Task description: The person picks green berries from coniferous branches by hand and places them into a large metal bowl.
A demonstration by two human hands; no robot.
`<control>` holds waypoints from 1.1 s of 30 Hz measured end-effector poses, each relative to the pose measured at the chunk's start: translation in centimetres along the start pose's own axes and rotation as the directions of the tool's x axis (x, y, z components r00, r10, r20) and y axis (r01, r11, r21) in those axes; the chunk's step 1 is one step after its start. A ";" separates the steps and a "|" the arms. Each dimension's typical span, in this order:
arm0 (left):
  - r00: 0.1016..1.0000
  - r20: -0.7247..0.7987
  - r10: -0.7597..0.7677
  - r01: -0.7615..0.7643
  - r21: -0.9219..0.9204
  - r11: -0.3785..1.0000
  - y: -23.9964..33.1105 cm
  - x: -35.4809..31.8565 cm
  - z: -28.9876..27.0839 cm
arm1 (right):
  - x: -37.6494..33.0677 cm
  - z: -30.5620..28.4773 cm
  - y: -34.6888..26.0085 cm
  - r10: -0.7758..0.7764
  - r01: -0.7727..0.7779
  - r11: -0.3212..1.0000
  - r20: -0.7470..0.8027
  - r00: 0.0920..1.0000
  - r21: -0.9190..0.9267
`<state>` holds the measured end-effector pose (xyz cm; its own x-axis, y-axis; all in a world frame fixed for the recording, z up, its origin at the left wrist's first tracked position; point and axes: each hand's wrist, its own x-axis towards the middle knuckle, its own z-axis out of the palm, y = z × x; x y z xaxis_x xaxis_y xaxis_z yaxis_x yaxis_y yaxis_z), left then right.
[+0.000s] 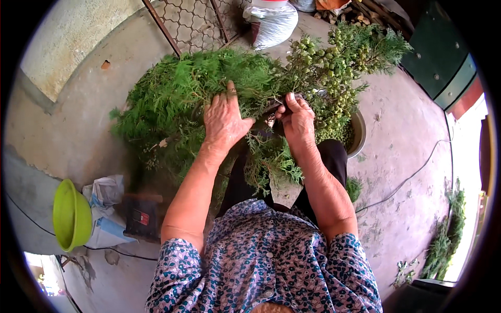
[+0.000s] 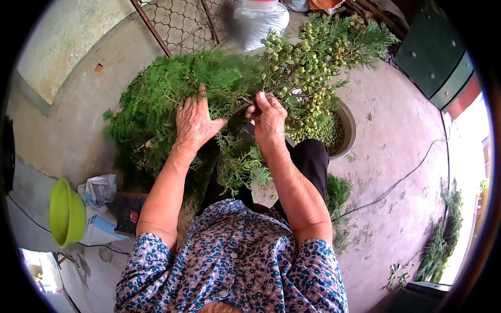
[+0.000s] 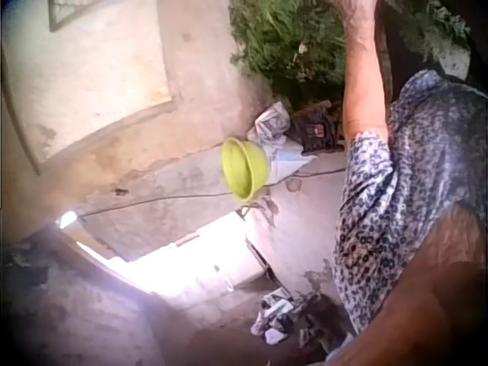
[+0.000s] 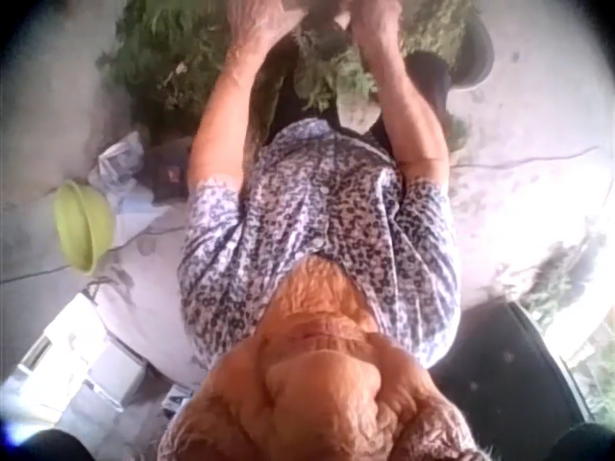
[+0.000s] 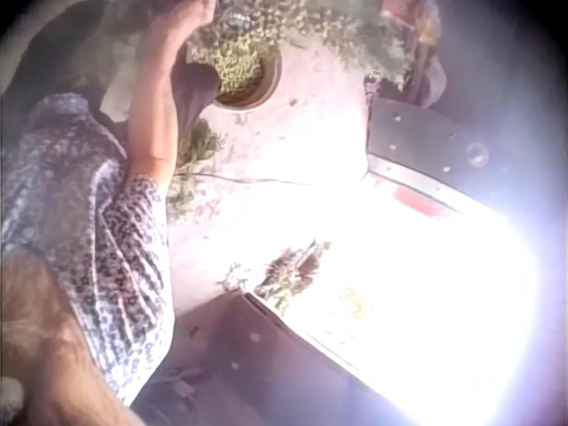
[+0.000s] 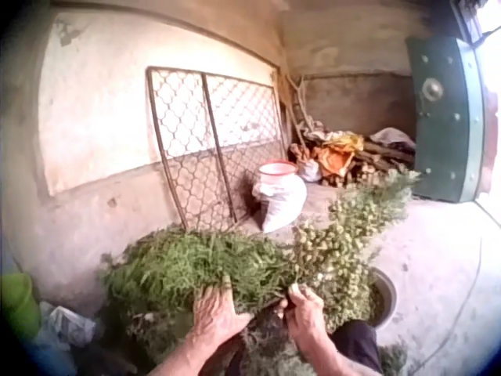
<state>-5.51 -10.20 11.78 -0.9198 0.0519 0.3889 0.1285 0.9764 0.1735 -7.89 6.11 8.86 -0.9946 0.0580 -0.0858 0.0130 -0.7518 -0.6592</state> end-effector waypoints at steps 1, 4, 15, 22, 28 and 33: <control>1.000 0.006 0.007 -0.007 0.006 1.000 0.0 0.0 -0.2 | 0.2 -0.2 -0.1 -0.011 0.011 1.000 -0.002 1.000 -0.017; 1.000 -0.004 0.016 -0.016 0.020 1.000 0.1 0.5 -0.4 | 0.2 0.0 -0.2 -0.006 0.006 1.000 -0.005 1.000 0.026; 0.949 -0.179 0.261 -0.197 0.312 0.929 3.0 1.3 -2.4 | 2.5 1.9 0.5 -0.053 0.054 0.995 -0.018 0.998 0.080; 0.835 -0.429 0.345 -0.268 0.231 0.935 4.7 2.9 0.3 | 5.7 2.8 1.7 -0.063 0.068 0.991 -0.043 0.997 0.118; 0.929 0.001 0.370 -0.306 -0.560 0.770 5.2 2.3 1.4 | 7.6 0.9 3.6 0.051 -0.045 0.997 -0.124 0.991 0.055; 0.928 0.021 0.372 -0.331 -0.413 0.849 3.5 1.9 4.5 | 9.0 -0.8 2.1 0.006 -0.007 1.000 -0.124 0.992 -0.012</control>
<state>-8.49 -5.75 9.11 -0.8138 0.4155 0.4064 0.5661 0.7252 0.3920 -16.75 5.53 6.10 -0.9740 0.1349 -0.1820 0.0216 -0.7442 -0.6676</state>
